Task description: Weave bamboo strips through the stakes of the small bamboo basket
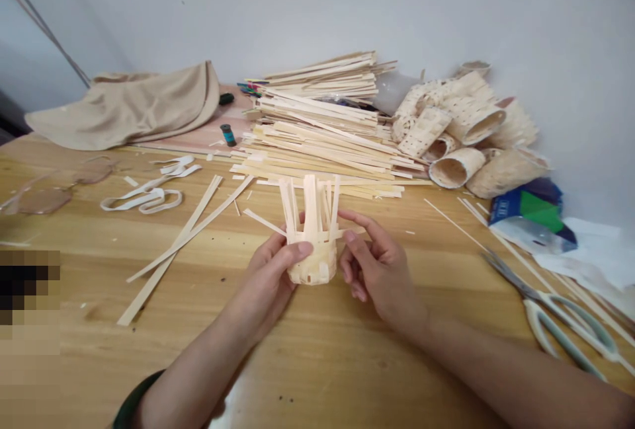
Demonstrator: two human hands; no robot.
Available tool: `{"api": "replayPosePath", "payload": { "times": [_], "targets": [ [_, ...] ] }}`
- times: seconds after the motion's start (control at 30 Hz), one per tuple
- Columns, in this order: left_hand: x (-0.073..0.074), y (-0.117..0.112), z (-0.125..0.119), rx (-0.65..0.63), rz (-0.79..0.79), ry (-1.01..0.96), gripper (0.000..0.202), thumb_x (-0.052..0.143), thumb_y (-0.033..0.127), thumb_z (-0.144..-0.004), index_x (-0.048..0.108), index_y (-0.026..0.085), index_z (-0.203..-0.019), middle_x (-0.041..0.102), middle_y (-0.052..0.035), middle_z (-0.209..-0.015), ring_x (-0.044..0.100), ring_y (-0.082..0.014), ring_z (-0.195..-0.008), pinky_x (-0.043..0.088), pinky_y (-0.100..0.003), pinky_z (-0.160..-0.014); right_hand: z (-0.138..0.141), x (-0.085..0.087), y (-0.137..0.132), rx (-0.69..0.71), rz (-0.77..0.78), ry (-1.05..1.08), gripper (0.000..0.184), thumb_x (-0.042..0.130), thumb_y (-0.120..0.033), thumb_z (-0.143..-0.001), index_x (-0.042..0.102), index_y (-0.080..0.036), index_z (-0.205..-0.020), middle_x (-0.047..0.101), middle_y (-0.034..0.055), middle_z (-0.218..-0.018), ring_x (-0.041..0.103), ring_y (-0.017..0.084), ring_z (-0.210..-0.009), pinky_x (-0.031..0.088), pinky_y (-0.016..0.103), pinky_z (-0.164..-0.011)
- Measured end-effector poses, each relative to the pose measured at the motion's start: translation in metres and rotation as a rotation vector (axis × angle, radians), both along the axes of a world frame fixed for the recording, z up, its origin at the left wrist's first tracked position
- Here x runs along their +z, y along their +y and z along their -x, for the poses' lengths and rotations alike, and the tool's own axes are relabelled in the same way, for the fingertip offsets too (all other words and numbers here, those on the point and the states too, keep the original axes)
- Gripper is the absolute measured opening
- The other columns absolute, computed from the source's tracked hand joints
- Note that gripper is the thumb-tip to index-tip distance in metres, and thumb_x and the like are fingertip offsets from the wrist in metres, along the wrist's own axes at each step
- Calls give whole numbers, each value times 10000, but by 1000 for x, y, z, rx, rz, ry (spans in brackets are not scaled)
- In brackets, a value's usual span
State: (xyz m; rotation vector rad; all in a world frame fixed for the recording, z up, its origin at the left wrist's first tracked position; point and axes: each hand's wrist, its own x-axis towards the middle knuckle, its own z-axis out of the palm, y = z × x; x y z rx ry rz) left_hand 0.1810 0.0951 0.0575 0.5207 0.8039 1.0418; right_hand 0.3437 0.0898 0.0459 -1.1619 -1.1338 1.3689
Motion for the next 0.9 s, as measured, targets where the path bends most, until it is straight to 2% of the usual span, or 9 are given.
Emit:
{"api": "replayPosePath", "payload": {
  "times": [0.1, 0.2, 0.27, 0.33, 0.43, 0.53, 0.7, 0.8, 0.9],
  "targets": [
    [-1, 2, 0, 116, 17, 67, 415, 820, 268, -682, 728, 121, -1059, 804, -107, -1010, 731, -305, -1011, 581, -353, -803, -2, 3, -2, -117, -193, -145, 363, 598, -456, -987, 626, -210, -1254, 538, -103, -494, 407, 75, -349, 313, 179, -343],
    [0, 5, 3, 139, 31, 32, 288, 775, 320, -693, 741, 131, -909, 799, -95, -921, 734, -296, -945, 597, -367, -794, -5, 7, -7, -191, -581, -407, 139, 590, -268, -981, 690, -226, -1069, 626, -49, -591, 519, 96, -468, 438, 220, -470],
    [1, 7, 5, 167, 28, -12, 225, 752, 335, -702, 741, 155, -836, 797, -83, -886, 735, -289, -940, 606, -374, -822, -5, 7, -9, -115, -842, -572, 113, 603, -168, -950, 700, -227, -953, 690, -22, -657, 558, 102, -519, 474, 239, -539],
    [2, 8, 7, 202, 12, -44, 185, 747, 341, -707, 733, 184, -803, 794, -64, -849, 737, -289, -970, 607, -376, -859, -4, 4, -11, -5, -933, -643, 101, 622, -154, -938, 694, -224, -925, 719, -12, -689, 594, 111, -555, 497, 246, -574],
    [3, 8, 7, 179, -15, -65, 194, 769, 364, -702, 735, 200, -800, 795, -60, -823, 723, -331, -1083, 596, -407, -924, 1, -6, -10, -33, -686, -552, 110, 665, -238, -938, 687, -237, -1045, 755, 3, -817, 689, 136, -678, 573, 254, -651],
    [1, 7, 3, 106, -23, -30, 269, 803, 403, -716, 763, 183, -865, 815, -87, -945, 685, -361, -1190, 566, -432, -989, 3, -13, -8, -4, -423, -360, 400, 746, -294, -884, 617, -260, -1261, 763, 57, -1133, 756, 182, -940, 639, 309, -815],
    [-13, 3, -2, 55, -97, 155, 420, 786, 537, -821, 759, 168, -1021, 797, -110, -1087, 673, -323, -1202, 535, -407, -1024, 3, -15, -4, 54, -248, -213, 599, 766, -268, -850, 518, -273, -1395, 705, 92, -1320, 743, 201, -1071, 634, 364, -944],
    [-22, 2, 0, 183, -107, 234, 448, 810, 522, -816, 680, 179, -1073, 757, -98, -1124, 727, -268, -1034, 584, -383, -903, 2, -17, -1, 84, -236, -130, 723, 775, -258, -828, 451, -312, -1471, 631, 97, -1435, 746, 180, -1047, 649, 328, -888],
    [-22, 2, 3, 381, -130, 358, 562, 907, 451, -722, 609, 219, -1138, 683, -68, -1228, 729, -193, -897, 598, -322, -775, 0, -24, 5, 153, -200, -83, 699, 793, -274, -823, 477, -305, -1446, 669, 96, -1373, 759, 183, -1021, 651, 339, -885]
  ]
}}
